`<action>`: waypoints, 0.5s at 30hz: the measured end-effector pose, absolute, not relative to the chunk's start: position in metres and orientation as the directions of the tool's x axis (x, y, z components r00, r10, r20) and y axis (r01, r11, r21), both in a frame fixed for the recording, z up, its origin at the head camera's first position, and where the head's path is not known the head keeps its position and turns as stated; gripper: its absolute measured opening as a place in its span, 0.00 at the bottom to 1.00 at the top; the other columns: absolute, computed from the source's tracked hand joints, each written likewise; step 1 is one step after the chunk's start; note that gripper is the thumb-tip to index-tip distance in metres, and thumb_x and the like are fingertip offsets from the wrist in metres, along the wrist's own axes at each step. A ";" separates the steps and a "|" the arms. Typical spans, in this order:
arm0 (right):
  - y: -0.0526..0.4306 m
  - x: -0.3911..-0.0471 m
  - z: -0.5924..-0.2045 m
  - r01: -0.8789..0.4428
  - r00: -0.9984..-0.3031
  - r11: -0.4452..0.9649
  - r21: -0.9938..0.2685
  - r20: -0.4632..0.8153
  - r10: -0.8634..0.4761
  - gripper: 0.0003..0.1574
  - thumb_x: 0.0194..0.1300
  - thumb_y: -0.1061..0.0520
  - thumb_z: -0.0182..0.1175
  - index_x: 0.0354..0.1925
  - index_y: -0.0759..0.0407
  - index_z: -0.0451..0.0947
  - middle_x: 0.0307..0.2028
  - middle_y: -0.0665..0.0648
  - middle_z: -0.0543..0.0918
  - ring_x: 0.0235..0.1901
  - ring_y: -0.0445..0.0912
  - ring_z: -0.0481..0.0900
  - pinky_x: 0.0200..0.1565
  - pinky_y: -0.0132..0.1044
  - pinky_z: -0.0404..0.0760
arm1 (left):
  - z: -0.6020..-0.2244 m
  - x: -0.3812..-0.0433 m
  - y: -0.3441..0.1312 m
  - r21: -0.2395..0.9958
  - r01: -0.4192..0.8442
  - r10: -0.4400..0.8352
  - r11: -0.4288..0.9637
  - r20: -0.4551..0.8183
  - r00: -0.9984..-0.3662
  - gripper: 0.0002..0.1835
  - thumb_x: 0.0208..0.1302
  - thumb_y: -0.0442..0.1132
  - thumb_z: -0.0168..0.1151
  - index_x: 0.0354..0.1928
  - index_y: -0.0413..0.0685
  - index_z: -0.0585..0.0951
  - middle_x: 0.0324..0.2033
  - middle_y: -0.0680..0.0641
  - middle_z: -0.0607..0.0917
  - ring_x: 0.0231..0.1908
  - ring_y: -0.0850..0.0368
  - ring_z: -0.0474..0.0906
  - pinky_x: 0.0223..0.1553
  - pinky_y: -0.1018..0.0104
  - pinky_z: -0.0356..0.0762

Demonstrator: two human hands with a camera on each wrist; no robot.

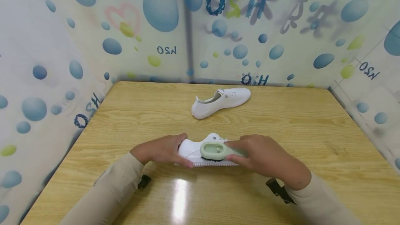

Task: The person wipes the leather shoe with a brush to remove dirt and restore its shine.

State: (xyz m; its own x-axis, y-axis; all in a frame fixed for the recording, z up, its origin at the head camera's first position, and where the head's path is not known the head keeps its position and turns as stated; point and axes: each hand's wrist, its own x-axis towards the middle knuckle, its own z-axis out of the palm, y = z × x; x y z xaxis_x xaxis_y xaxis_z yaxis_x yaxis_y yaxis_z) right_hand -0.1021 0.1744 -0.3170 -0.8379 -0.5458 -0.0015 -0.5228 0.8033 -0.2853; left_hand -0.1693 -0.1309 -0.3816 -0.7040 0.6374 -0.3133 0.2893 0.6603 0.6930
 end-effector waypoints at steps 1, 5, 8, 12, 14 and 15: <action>0.177 -0.103 -0.315 -0.506 -0.844 0.811 -0.293 -0.023 -0.535 0.25 0.67 0.36 0.62 0.58 0.42 0.82 0.28 0.42 0.81 0.24 0.35 0.68 0.28 0.31 0.69 | -0.381 -0.169 -0.131 0.692 0.288 0.636 0.662 -0.316 -0.704 0.34 0.48 0.61 0.77 0.45 0.49 0.70 0.33 0.51 0.80 0.32 0.59 0.76 0.33 0.63 0.75; 0.178 -0.103 -0.315 -0.494 -0.849 0.806 -0.327 -0.022 -0.528 0.25 0.67 0.36 0.62 0.58 0.43 0.82 0.28 0.42 0.81 0.24 0.35 0.68 0.28 0.31 0.69 | -0.380 -0.169 -0.131 0.685 0.290 0.633 0.668 -0.318 -0.706 0.35 0.47 0.62 0.77 0.45 0.49 0.70 0.33 0.52 0.80 0.32 0.59 0.76 0.32 0.64 0.74; 0.168 -0.103 -0.325 -0.538 -0.831 0.779 -0.323 0.044 -0.555 0.26 0.69 0.37 0.60 0.58 0.45 0.82 0.29 0.44 0.82 0.25 0.35 0.70 0.28 0.31 0.71 | -0.380 -0.169 -0.131 0.690 0.298 0.641 0.660 -0.311 -0.701 0.34 0.48 0.61 0.77 0.45 0.49 0.70 0.32 0.52 0.80 0.31 0.60 0.76 0.32 0.65 0.75; 0.156 -0.101 -0.337 -0.575 -0.814 0.766 -0.287 0.107 -0.571 0.26 0.70 0.36 0.58 0.59 0.46 0.82 0.34 0.49 0.84 0.27 0.35 0.73 0.29 0.32 0.75 | -0.381 -0.169 -0.131 0.700 0.303 0.653 0.646 -0.302 -0.695 0.34 0.48 0.60 0.78 0.46 0.49 0.71 0.33 0.53 0.81 0.31 0.61 0.77 0.32 0.66 0.76; 0.156 -0.101 -0.336 -0.568 -0.819 0.773 -0.284 0.103 -0.564 0.26 0.69 0.36 0.59 0.59 0.46 0.82 0.33 0.48 0.83 0.26 0.35 0.72 0.28 0.31 0.73 | -0.381 -0.169 -0.131 0.702 0.303 0.654 0.645 -0.301 -0.694 0.34 0.49 0.60 0.77 0.45 0.48 0.71 0.33 0.52 0.81 0.31 0.61 0.77 0.32 0.66 0.76; 0.158 -0.101 -0.334 -0.561 -0.823 0.778 -0.284 0.094 -0.560 0.26 0.69 0.37 0.59 0.58 0.45 0.82 0.31 0.47 0.83 0.25 0.35 0.71 0.28 0.31 0.72 | -0.381 -0.169 -0.131 0.699 0.302 0.652 0.648 -0.303 -0.695 0.34 0.48 0.60 0.77 0.45 0.48 0.71 0.32 0.52 0.81 0.31 0.60 0.77 0.32 0.66 0.76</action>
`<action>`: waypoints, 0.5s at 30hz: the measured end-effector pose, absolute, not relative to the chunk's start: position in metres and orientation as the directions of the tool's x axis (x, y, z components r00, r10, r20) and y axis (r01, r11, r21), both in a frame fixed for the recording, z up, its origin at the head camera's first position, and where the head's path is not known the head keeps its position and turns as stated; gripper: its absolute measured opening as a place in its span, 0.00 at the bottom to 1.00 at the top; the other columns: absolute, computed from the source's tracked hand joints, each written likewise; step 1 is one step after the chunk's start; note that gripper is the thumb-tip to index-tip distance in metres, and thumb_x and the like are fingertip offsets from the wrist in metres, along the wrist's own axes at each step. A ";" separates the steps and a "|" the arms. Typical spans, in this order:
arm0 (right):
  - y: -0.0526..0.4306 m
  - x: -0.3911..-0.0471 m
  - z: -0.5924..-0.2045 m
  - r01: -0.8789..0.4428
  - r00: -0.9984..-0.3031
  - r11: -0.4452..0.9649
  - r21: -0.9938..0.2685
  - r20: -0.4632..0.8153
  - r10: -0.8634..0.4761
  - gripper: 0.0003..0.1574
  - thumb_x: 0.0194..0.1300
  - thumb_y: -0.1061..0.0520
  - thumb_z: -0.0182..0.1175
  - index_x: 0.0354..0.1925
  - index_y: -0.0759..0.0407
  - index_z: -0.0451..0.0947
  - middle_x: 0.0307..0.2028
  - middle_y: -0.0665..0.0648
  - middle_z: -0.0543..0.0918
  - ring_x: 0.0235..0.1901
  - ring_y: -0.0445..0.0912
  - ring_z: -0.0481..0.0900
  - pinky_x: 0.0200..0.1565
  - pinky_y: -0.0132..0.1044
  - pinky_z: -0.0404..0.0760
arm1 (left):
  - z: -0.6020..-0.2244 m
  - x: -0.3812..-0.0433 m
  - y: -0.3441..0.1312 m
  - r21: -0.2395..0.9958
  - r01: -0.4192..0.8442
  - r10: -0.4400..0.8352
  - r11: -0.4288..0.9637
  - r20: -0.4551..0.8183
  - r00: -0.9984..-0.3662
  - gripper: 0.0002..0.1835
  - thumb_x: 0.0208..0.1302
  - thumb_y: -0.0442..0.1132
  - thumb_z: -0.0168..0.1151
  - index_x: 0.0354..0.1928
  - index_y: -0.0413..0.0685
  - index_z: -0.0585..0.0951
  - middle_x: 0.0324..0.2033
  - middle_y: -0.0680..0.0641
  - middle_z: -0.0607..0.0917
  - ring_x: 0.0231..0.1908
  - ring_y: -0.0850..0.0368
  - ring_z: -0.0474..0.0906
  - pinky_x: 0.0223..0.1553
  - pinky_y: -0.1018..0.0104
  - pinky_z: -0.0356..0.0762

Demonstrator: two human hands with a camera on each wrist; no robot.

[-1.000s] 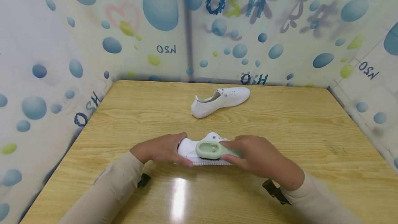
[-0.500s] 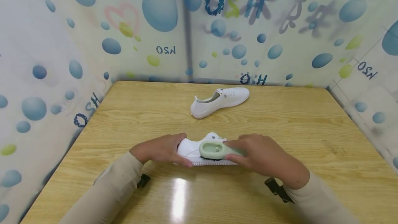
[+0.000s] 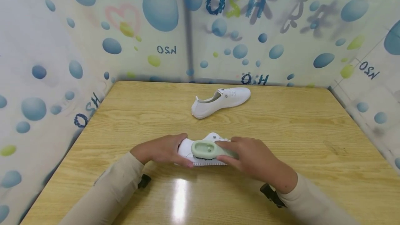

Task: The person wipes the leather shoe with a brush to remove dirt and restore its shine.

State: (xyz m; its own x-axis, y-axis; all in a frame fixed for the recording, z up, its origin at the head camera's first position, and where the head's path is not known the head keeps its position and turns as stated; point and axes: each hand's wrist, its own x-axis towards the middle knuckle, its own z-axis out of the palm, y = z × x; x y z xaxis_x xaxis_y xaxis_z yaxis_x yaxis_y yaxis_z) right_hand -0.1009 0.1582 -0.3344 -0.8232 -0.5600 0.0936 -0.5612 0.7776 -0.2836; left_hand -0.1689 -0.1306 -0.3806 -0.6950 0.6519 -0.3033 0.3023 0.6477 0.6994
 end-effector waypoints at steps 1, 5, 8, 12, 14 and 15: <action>0.161 -0.101 -0.332 -0.550 -0.829 0.784 -0.286 0.077 -0.554 0.25 0.69 0.37 0.60 0.58 0.45 0.82 0.30 0.46 0.82 0.25 0.35 0.70 0.28 0.31 0.72 | -0.380 -0.169 -0.130 0.695 0.301 0.649 0.653 -0.307 -0.696 0.34 0.48 0.60 0.77 0.45 0.49 0.70 0.32 0.52 0.81 0.31 0.60 0.77 0.32 0.65 0.76; 0.174 -0.103 -0.317 -0.502 -0.848 0.807 -0.312 -0.007 -0.531 0.25 0.67 0.37 0.62 0.57 0.43 0.83 0.29 0.43 0.82 0.25 0.35 0.69 0.28 0.32 0.70 | -0.379 -0.169 -0.129 0.679 0.302 0.639 0.669 -0.318 -0.700 0.34 0.48 0.61 0.77 0.45 0.50 0.70 0.32 0.52 0.80 0.31 0.59 0.76 0.33 0.64 0.75; 0.184 -0.103 -0.307 -0.464 -0.859 0.821 -0.333 -0.060 -0.509 0.25 0.66 0.36 0.63 0.57 0.43 0.83 0.33 0.44 0.86 0.28 0.34 0.73 0.31 0.34 0.73 | -0.378 -0.169 -0.129 0.675 0.301 0.636 0.674 -0.322 -0.702 0.34 0.48 0.62 0.77 0.45 0.50 0.70 0.33 0.52 0.80 0.32 0.59 0.76 0.34 0.63 0.74; 0.186 -0.104 -0.308 -0.456 -0.860 0.817 -0.352 -0.060 -0.506 0.24 0.66 0.37 0.63 0.56 0.43 0.83 0.33 0.42 0.85 0.28 0.34 0.72 0.32 0.33 0.73 | -0.378 -0.169 -0.129 0.673 0.302 0.635 0.675 -0.323 -0.702 0.35 0.48 0.62 0.77 0.46 0.49 0.70 0.33 0.51 0.79 0.33 0.58 0.76 0.35 0.63 0.74; 0.181 -0.105 -0.315 -0.484 -0.852 0.803 -0.349 -0.022 -0.523 0.24 0.67 0.38 0.63 0.56 0.44 0.83 0.30 0.41 0.84 0.26 0.34 0.70 0.31 0.32 0.71 | -0.378 -0.169 -0.130 0.675 0.296 0.633 0.676 -0.326 -0.702 0.35 0.48 0.62 0.77 0.46 0.49 0.70 0.33 0.51 0.79 0.32 0.58 0.76 0.35 0.63 0.75; 0.178 -0.105 -0.318 -0.499 -0.847 0.796 -0.342 0.000 -0.531 0.24 0.67 0.38 0.63 0.57 0.44 0.83 0.30 0.42 0.83 0.26 0.34 0.69 0.30 0.31 0.71 | -0.378 -0.169 -0.130 0.677 0.293 0.633 0.675 -0.328 -0.702 0.34 0.48 0.62 0.77 0.46 0.49 0.70 0.33 0.51 0.79 0.32 0.58 0.76 0.34 0.63 0.75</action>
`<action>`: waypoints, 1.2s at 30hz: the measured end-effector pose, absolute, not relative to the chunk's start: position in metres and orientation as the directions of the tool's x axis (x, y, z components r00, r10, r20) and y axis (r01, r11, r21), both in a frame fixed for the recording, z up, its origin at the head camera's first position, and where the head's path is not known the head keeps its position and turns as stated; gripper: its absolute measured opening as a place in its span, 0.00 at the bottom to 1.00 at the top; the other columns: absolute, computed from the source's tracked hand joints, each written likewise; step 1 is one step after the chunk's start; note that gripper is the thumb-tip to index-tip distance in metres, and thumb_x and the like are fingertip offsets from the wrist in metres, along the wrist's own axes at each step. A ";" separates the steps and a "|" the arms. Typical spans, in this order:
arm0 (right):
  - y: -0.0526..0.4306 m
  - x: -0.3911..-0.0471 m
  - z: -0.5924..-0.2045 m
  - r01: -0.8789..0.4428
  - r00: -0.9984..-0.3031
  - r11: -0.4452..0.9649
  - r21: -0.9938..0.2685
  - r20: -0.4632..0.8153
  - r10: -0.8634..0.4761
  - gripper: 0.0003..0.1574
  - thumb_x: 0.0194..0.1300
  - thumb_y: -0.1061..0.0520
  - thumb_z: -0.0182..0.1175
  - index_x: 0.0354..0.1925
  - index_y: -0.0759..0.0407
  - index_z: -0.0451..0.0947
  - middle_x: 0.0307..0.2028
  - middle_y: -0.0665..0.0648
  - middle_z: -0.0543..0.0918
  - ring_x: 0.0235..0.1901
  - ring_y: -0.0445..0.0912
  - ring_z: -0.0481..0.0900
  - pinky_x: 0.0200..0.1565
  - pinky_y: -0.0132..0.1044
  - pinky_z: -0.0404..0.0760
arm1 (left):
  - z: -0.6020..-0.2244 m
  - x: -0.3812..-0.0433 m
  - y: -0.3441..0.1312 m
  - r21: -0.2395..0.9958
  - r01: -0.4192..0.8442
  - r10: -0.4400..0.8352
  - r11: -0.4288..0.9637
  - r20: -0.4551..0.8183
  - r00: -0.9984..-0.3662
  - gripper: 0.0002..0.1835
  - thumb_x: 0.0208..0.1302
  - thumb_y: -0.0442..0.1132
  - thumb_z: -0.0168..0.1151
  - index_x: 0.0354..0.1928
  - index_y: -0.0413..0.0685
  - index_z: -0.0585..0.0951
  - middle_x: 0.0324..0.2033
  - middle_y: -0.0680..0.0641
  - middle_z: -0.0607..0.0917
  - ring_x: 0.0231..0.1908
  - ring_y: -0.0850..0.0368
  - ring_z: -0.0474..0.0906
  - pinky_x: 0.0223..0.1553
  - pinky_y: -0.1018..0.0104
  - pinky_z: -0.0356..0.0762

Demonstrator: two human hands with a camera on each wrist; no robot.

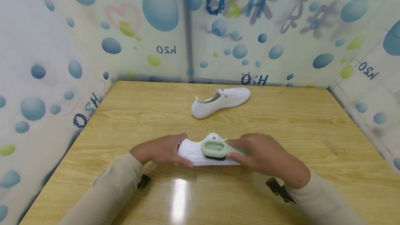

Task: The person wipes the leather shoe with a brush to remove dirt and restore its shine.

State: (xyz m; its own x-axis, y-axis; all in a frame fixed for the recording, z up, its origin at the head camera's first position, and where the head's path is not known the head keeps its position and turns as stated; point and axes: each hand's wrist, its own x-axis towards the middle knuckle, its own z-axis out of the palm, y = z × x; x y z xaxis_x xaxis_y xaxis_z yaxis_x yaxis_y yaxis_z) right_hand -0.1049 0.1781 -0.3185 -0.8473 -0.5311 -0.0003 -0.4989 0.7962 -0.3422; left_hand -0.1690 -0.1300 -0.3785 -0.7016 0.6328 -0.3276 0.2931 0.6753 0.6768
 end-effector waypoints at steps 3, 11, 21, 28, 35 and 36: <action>0.169 -0.105 -0.326 -0.538 -0.833 0.785 -0.307 0.050 -0.551 0.24 0.68 0.40 0.62 0.58 0.46 0.82 0.30 0.44 0.82 0.25 0.34 0.70 0.29 0.31 0.71 | -0.380 -0.169 -0.131 0.683 0.281 0.631 0.674 -0.333 -0.701 0.35 0.48 0.61 0.77 0.46 0.49 0.70 0.33 0.51 0.80 0.32 0.58 0.76 0.34 0.63 0.75; 0.188 -0.109 -0.310 -0.441 -0.876 0.859 -0.261 -0.083 -0.475 0.26 0.67 0.37 0.61 0.59 0.44 0.82 0.39 0.48 0.87 0.34 0.38 0.80 0.33 0.39 0.78 | -0.381 -0.171 -0.132 0.676 0.287 0.632 0.679 -0.339 -0.697 0.35 0.49 0.62 0.76 0.47 0.49 0.70 0.34 0.51 0.79 0.33 0.58 0.76 0.33 0.63 0.74; 0.196 -0.112 -0.308 -0.428 -0.867 0.854 -0.296 -0.130 -0.480 0.25 0.70 0.39 0.59 0.58 0.48 0.82 0.45 0.50 0.88 0.43 0.42 0.84 0.43 0.47 0.82 | -0.378 -0.172 -0.131 0.676 0.290 0.637 0.677 -0.341 -0.691 0.34 0.49 0.62 0.76 0.45 0.49 0.70 0.33 0.51 0.78 0.32 0.58 0.75 0.33 0.63 0.73; 0.178 -0.113 -0.326 -0.492 -0.843 0.827 -0.272 -0.088 -0.531 0.27 0.72 0.40 0.58 0.60 0.53 0.81 0.41 0.51 0.88 0.37 0.39 0.82 0.41 0.42 0.82 | -0.379 -0.171 -0.131 0.676 0.295 0.638 0.675 -0.336 -0.692 0.33 0.48 0.62 0.76 0.45 0.50 0.70 0.32 0.51 0.79 0.32 0.58 0.75 0.33 0.63 0.73; 0.193 -0.114 -0.312 -0.417 -0.867 0.858 -0.300 -0.151 -0.474 0.25 0.70 0.38 0.58 0.57 0.48 0.83 0.45 0.48 0.88 0.39 0.38 0.81 0.40 0.43 0.80 | -0.380 -0.170 -0.131 0.675 0.304 0.643 0.672 -0.330 -0.691 0.34 0.48 0.63 0.76 0.45 0.51 0.70 0.32 0.52 0.78 0.32 0.59 0.74 0.33 0.63 0.73; 0.195 -0.115 -0.310 -0.410 -0.867 0.860 -0.305 -0.161 -0.471 0.25 0.70 0.37 0.58 0.57 0.47 0.83 0.45 0.48 0.88 0.38 0.37 0.80 0.40 0.43 0.80 | -0.380 -0.170 -0.132 0.676 0.304 0.644 0.671 -0.329 -0.691 0.34 0.48 0.63 0.76 0.45 0.51 0.70 0.32 0.52 0.78 0.32 0.59 0.74 0.33 0.64 0.73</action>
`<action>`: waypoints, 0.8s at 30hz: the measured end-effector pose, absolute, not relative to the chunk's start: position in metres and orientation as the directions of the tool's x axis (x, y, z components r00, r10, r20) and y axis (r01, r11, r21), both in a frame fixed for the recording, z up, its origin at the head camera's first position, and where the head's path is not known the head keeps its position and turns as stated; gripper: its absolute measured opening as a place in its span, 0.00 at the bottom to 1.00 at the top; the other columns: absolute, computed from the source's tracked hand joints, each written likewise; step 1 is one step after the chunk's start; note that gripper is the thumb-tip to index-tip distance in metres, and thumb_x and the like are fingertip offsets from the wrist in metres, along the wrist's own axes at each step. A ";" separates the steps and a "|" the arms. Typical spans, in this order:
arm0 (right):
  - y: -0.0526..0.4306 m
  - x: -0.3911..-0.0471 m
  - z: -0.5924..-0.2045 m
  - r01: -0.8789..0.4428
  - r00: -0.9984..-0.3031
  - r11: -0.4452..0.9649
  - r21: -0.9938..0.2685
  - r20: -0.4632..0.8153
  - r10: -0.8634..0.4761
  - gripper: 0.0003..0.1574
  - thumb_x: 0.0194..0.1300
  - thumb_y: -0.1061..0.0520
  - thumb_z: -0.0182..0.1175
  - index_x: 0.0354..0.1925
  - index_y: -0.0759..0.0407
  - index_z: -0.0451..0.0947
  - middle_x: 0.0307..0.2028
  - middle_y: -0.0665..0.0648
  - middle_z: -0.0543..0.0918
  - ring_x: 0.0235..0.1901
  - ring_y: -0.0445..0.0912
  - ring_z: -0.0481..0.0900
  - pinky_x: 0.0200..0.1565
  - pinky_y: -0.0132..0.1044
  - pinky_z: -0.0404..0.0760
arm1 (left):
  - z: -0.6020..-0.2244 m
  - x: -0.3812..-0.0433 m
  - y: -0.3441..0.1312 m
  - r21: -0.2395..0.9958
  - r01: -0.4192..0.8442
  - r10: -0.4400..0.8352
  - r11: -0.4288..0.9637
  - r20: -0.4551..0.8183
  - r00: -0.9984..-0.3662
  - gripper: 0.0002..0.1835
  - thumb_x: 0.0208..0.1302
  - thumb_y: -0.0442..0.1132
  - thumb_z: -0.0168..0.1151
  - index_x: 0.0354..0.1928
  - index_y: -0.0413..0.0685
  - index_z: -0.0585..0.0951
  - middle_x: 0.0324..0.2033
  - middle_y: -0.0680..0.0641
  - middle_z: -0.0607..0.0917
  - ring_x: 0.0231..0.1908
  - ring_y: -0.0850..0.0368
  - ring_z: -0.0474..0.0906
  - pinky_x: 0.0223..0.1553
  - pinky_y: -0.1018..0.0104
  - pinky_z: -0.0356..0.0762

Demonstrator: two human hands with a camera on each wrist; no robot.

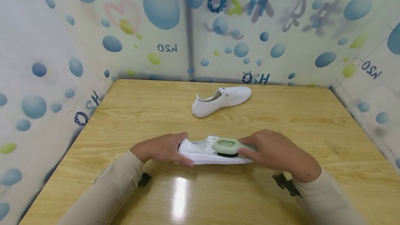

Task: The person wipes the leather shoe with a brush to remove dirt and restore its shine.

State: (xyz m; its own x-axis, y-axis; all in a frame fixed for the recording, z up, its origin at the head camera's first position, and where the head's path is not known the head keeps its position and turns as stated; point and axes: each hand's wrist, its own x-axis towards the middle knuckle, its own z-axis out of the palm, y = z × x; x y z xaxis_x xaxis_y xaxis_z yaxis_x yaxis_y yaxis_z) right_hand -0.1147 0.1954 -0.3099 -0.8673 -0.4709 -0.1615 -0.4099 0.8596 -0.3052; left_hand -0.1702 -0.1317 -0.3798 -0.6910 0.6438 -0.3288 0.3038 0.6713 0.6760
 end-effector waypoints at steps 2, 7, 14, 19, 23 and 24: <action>0.199 -0.115 -0.307 -0.401 -0.865 0.860 -0.316 -0.178 -0.469 0.25 0.70 0.36 0.59 0.56 0.47 0.84 0.46 0.47 0.88 0.38 0.37 0.79 0.41 0.43 0.80 | -0.379 -0.170 -0.131 0.677 0.305 0.647 0.669 -0.329 -0.688 0.34 0.48 0.63 0.76 0.45 0.51 0.70 0.32 0.52 0.78 0.32 0.59 0.74 0.32 0.64 0.73; 0.198 -0.116 -0.313 -0.442 -0.849 0.830 -0.341 -0.141 -0.510 0.25 0.70 0.37 0.58 0.56 0.49 0.84 0.45 0.47 0.88 0.40 0.37 0.82 0.43 0.43 0.81 | -0.378 -0.170 -0.130 0.672 0.307 0.645 0.674 -0.333 -0.688 0.34 0.48 0.62 0.76 0.45 0.50 0.70 0.32 0.52 0.78 0.32 0.59 0.74 0.32 0.64 0.72; 0.196 -0.115 -0.315 -0.468 -0.838 0.821 -0.325 -0.130 -0.530 0.24 0.71 0.40 0.58 0.56 0.50 0.83 0.45 0.48 0.88 0.43 0.39 0.84 0.45 0.44 0.82 | -0.378 -0.170 -0.129 0.656 0.331 0.648 0.679 -0.321 -0.691 0.34 0.48 0.63 0.76 0.44 0.50 0.70 0.31 0.52 0.78 0.30 0.59 0.74 0.30 0.65 0.72; 0.205 -0.115 -0.308 -0.432 -0.848 0.835 -0.340 -0.162 -0.505 0.26 0.70 0.39 0.59 0.56 0.52 0.83 0.49 0.49 0.88 0.46 0.41 0.85 0.47 0.46 0.83 | -0.380 -0.171 -0.129 0.618 0.389 0.654 0.683 -0.280 -0.703 0.34 0.46 0.68 0.75 0.41 0.53 0.72 0.28 0.55 0.78 0.28 0.62 0.73 0.29 0.66 0.72; 0.204 -0.116 -0.309 -0.449 -0.850 0.832 -0.325 -0.133 -0.510 0.27 0.72 0.38 0.57 0.58 0.52 0.82 0.50 0.51 0.87 0.49 0.45 0.85 0.50 0.49 0.82 | -0.380 -0.174 -0.137 0.565 0.422 0.625 0.709 -0.226 -0.747 0.35 0.41 0.71 0.75 0.39 0.56 0.73 0.27 0.57 0.78 0.27 0.64 0.73 0.29 0.66 0.72; 0.203 -0.116 -0.310 -0.454 -0.852 0.835 -0.310 -0.122 -0.508 0.27 0.72 0.38 0.56 0.58 0.53 0.81 0.51 0.52 0.87 0.50 0.47 0.85 0.51 0.50 0.82 | -0.379 -0.174 -0.139 0.546 0.427 0.613 0.721 -0.212 -0.761 0.36 0.40 0.72 0.75 0.40 0.56 0.73 0.27 0.57 0.78 0.27 0.63 0.73 0.29 0.66 0.72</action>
